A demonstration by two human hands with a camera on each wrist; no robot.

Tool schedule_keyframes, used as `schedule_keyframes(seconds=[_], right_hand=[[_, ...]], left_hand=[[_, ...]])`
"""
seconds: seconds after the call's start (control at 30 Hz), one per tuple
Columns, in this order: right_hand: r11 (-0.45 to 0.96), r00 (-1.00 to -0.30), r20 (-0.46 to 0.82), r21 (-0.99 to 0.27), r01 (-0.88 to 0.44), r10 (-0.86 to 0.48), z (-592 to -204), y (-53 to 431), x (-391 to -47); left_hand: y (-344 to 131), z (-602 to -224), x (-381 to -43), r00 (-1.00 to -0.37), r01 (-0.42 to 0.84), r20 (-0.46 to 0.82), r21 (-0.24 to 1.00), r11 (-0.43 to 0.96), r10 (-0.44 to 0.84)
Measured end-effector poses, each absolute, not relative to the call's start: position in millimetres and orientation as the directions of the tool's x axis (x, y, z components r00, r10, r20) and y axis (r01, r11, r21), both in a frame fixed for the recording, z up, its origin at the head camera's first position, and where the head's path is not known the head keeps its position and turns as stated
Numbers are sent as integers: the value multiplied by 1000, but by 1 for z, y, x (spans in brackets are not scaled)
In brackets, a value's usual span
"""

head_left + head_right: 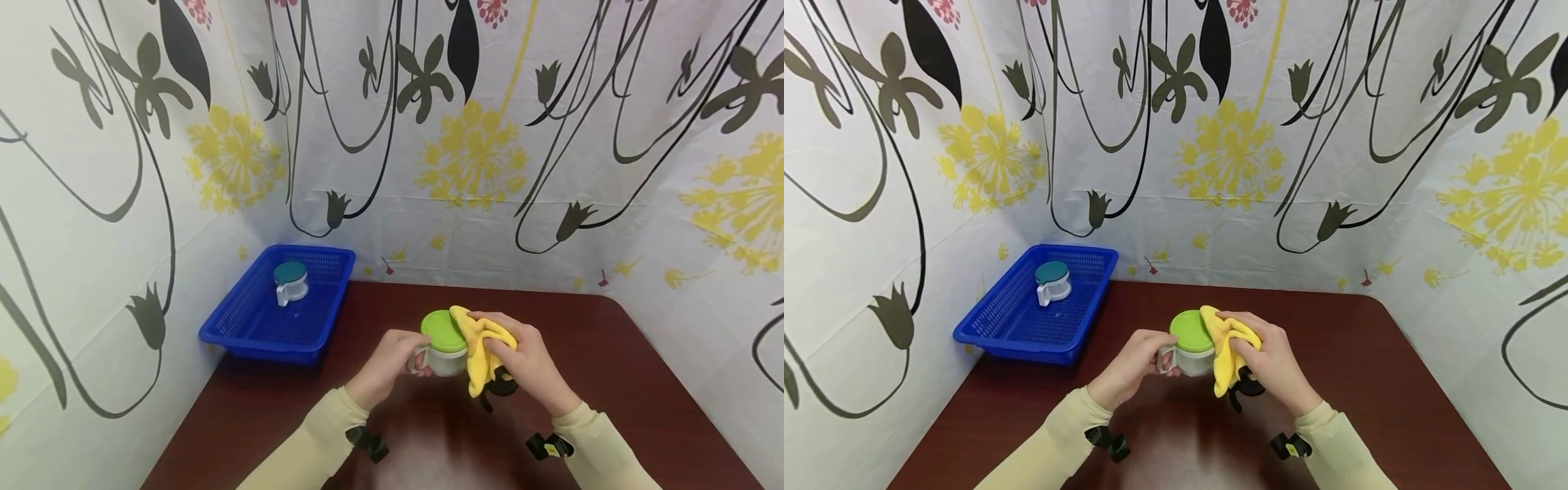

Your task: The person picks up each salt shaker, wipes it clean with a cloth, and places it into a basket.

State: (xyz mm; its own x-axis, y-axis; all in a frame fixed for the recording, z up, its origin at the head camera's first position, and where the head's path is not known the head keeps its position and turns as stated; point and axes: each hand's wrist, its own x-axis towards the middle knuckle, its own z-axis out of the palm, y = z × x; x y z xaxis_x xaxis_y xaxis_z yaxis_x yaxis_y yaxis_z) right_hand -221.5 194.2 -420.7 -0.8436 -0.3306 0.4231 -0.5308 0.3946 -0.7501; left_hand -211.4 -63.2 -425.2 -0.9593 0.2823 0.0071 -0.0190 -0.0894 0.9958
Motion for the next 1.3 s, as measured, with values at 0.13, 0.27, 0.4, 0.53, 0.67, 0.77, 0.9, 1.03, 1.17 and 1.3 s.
schedule_keyframes(seconds=[0.13,0.27,0.4,0.53,0.67,0.77,0.9,1.03,1.17,1.3], right_hand=[[340,-852,395,-793,-505,-345,-429,197,-227],[300,-865,336,-839,-455,-372,-446,199,-234],[276,-884,277,-877,-393,-377,-465,200,-238],[241,-895,289,-893,-380,-339,-471,199,-236],[230,-903,290,-900,-370,-318,-468,196,-235],[228,-911,277,-908,-352,-304,-465,194,-233],[225,-925,260,-918,-325,-276,-463,193,-230],[218,-934,249,-926,-307,-257,-460,193,-228],[230,-937,244,-925,-302,-248,-459,195,-227],[257,-935,268,-910,-325,-234,-458,197,-225]], left_hand=[[-64,-425,-211,-956,-10,18,995,-97,293],[-65,-423,-212,-956,20,52,993,-112,289],[-67,-421,-214,-954,64,96,991,-119,284],[-67,-423,-217,-954,24,63,991,-135,293],[-67,-429,-220,-965,-23,17,988,-152,261],[-66,-431,-222,-971,-29,7,988,-150,238],[-65,-431,-223,-974,-38,-5,989,-141,228],[-63,-432,-223,-971,-54,-24,991,-120,240],[-62,-434,-222,-965,-60,-30,992,-107,259],[-60,-434,-221,-965,-54,-25,993,-104,262]])
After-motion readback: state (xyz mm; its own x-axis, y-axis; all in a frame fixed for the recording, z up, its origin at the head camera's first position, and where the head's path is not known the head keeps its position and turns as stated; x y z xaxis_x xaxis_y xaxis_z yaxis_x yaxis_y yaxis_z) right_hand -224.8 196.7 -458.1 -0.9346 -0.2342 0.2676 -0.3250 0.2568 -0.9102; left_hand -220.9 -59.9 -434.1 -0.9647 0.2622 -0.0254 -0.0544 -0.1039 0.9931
